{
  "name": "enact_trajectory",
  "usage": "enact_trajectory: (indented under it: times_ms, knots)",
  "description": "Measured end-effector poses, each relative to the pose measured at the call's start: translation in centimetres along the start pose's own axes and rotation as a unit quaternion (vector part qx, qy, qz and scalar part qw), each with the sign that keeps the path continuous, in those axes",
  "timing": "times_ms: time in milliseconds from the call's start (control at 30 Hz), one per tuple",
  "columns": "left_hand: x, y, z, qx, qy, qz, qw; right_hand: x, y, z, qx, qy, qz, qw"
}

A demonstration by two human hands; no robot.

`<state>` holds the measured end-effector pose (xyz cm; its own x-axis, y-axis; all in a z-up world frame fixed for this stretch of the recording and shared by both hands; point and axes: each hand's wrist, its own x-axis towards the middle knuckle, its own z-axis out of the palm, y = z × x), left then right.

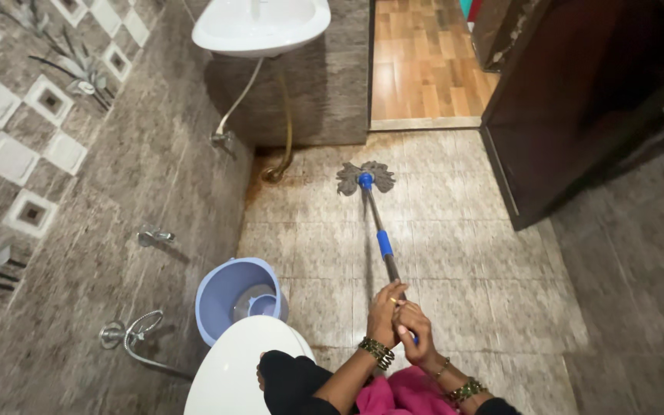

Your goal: The person mops the tiled floor of a bathroom using a long-handled mop, moving it around the toilet and sink area.

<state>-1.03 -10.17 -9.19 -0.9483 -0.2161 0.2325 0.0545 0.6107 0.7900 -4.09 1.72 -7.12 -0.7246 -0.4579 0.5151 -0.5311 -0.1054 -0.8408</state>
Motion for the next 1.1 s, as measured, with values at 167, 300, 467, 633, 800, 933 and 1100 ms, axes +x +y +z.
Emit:
enact_trajectory:
  times_ms: [167, 300, 467, 633, 800, 933, 1100]
  knots:
    - [1.8, 5.9, -5.2, 0.003, -0.005, 0.106, 0.994, 3.6, -6.5, -3.9, 0.038, 0.027, 0.046, 0.998]
    - [1.5, 9.0, -6.9, 0.004, -0.052, 0.151, 0.987, 3.7, -14.5, -8.3, 0.153, 0.016, 0.002, 0.988]
    - [1.8, 8.5, -4.6, -0.021, -0.071, 0.132, 0.989, 4.9, -14.2, -8.8, 0.142, 0.030, -0.117, 0.982]
    - [3.3, 2.7, -2.5, -0.030, -0.030, 0.068, 0.997, 5.0, -10.0, -4.8, 0.084, 0.002, -0.102, 0.991]
    - [2.6, -5.2, 0.7, 0.056, -0.072, 0.033, 0.995, 2.6, -3.6, -0.3, 0.040, -0.012, -0.037, 0.998]
    - [2.1, -6.6, 1.9, 0.128, -0.080, 0.000, 0.989, 1.1, -1.0, 0.2, 0.013, -0.067, 0.008, 0.998]
    - [1.8, -1.1, -1.6, 0.101, -0.069, 0.035, 0.992, 2.8, -5.0, -1.7, 0.018, -0.061, 0.034, 0.997]
